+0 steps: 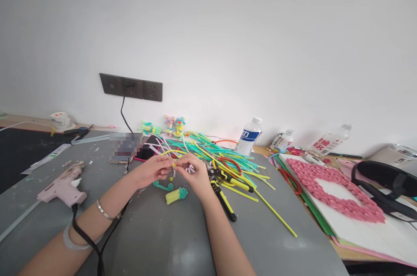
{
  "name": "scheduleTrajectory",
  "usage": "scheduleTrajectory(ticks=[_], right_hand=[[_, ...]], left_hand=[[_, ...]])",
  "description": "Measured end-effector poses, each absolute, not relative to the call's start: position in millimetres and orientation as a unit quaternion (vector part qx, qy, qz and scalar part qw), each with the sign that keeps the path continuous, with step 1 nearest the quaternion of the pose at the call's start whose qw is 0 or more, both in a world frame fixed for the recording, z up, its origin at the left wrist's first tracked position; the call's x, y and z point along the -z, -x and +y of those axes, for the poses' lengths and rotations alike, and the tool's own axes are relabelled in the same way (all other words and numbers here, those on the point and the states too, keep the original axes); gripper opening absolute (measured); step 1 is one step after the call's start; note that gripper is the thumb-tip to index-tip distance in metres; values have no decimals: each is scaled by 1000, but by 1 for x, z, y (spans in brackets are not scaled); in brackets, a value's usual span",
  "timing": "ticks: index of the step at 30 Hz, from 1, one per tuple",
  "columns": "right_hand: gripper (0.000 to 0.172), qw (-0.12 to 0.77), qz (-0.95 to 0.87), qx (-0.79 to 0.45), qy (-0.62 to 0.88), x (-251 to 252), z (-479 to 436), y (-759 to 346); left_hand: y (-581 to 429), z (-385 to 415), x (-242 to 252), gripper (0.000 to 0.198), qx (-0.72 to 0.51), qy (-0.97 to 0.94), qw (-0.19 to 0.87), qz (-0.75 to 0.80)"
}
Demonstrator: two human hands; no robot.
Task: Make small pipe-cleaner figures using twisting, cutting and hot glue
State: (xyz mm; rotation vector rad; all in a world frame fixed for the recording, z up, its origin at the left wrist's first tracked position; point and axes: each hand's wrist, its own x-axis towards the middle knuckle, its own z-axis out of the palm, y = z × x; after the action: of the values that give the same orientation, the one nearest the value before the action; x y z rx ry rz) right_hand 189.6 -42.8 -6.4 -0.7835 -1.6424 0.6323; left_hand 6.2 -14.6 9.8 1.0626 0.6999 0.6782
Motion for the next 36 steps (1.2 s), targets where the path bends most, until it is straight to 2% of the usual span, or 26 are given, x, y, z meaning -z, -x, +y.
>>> scheduleTrajectory(ticks=[8, 19, 36], right_hand=[[12, 562, -717, -213, 352, 4, -45, -188], [10, 600, -708, -156, 339, 3, -49, -183], [17, 622, -662, -230, 348, 9, -47, -184]], left_hand=[[-8, -16, -8, 45, -315, -485, 757, 306], [-15, -19, -6, 46, -347, -471, 751, 306], [-16, -22, -9, 45, -329, -476, 770, 270]])
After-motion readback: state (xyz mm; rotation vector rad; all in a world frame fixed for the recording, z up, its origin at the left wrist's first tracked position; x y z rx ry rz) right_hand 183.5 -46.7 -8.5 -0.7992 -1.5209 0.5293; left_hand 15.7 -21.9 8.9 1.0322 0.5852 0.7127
